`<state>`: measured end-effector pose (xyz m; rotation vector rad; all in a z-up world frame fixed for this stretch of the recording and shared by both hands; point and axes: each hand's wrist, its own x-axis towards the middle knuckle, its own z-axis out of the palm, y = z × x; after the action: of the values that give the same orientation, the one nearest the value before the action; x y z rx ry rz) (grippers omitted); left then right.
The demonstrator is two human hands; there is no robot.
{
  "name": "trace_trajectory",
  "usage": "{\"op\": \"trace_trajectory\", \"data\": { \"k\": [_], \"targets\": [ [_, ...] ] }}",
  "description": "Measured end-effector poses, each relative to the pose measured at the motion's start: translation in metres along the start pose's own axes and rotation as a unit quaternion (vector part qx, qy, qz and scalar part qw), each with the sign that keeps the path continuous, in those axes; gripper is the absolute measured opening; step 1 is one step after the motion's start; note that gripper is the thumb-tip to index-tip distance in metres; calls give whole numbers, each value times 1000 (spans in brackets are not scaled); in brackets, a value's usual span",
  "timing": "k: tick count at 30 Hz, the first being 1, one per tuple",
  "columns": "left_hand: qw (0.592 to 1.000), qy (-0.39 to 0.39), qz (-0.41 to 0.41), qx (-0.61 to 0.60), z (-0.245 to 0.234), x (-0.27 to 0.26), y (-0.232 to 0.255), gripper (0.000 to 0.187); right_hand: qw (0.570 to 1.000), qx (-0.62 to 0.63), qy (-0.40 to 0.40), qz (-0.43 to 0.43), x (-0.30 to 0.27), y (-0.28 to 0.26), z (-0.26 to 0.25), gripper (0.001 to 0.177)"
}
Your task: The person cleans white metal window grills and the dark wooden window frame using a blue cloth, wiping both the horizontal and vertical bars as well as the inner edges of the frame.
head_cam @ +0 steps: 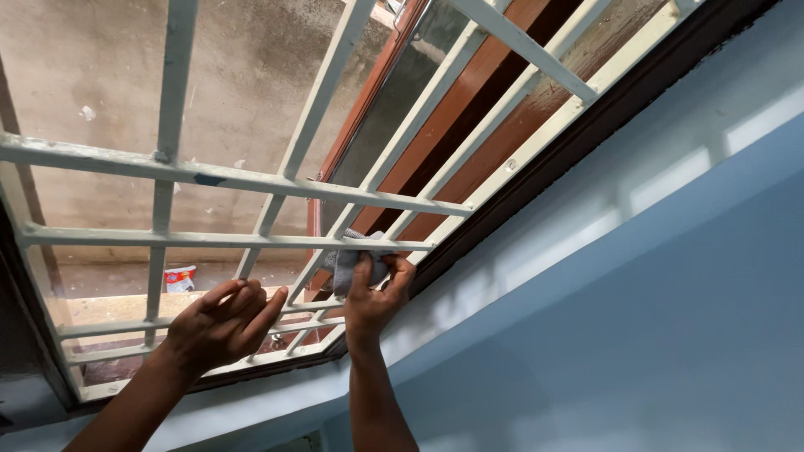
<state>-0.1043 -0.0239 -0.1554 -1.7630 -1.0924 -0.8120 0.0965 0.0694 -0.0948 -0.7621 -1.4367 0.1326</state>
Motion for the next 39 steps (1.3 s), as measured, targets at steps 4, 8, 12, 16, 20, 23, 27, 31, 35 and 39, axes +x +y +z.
{"op": "trace_trajectory", "data": {
  "k": [4,8,12,16,20,23,27,31,35,39],
  "targets": [
    [1000,-14,11,13,-1,4,0,31,994,-61,-60,-63,-26,11,-6,22],
    [1000,-28,12,-6,-2,5,-1,32,972,-180,-117,-98,-56,20,-25,26],
    [999,-28,20,1,-3,6,-2,31,974,-186,-82,-103,-47,29,-54,21],
    [999,-33,22,12,-5,7,-1,32,942,-247,109,-201,15,25,-58,21],
    [998,-44,21,35,-2,9,0,33,936,-268,109,-200,47,30,-50,26],
    [998,-64,18,9,2,2,2,38,957,-246,78,-136,24,54,-49,26],
    [997,-69,20,-7,7,-1,3,39,958,-259,30,-121,-37,81,-51,27],
    [997,-71,9,-13,8,-5,4,38,971,-221,33,-88,-59,86,-61,24],
    [996,-86,17,-11,11,-6,5,40,965,-153,137,-164,-17,69,-74,15],
    [994,-102,16,-25,6,-4,4,42,929,-188,219,-230,73,29,-74,16]
  ]
}}
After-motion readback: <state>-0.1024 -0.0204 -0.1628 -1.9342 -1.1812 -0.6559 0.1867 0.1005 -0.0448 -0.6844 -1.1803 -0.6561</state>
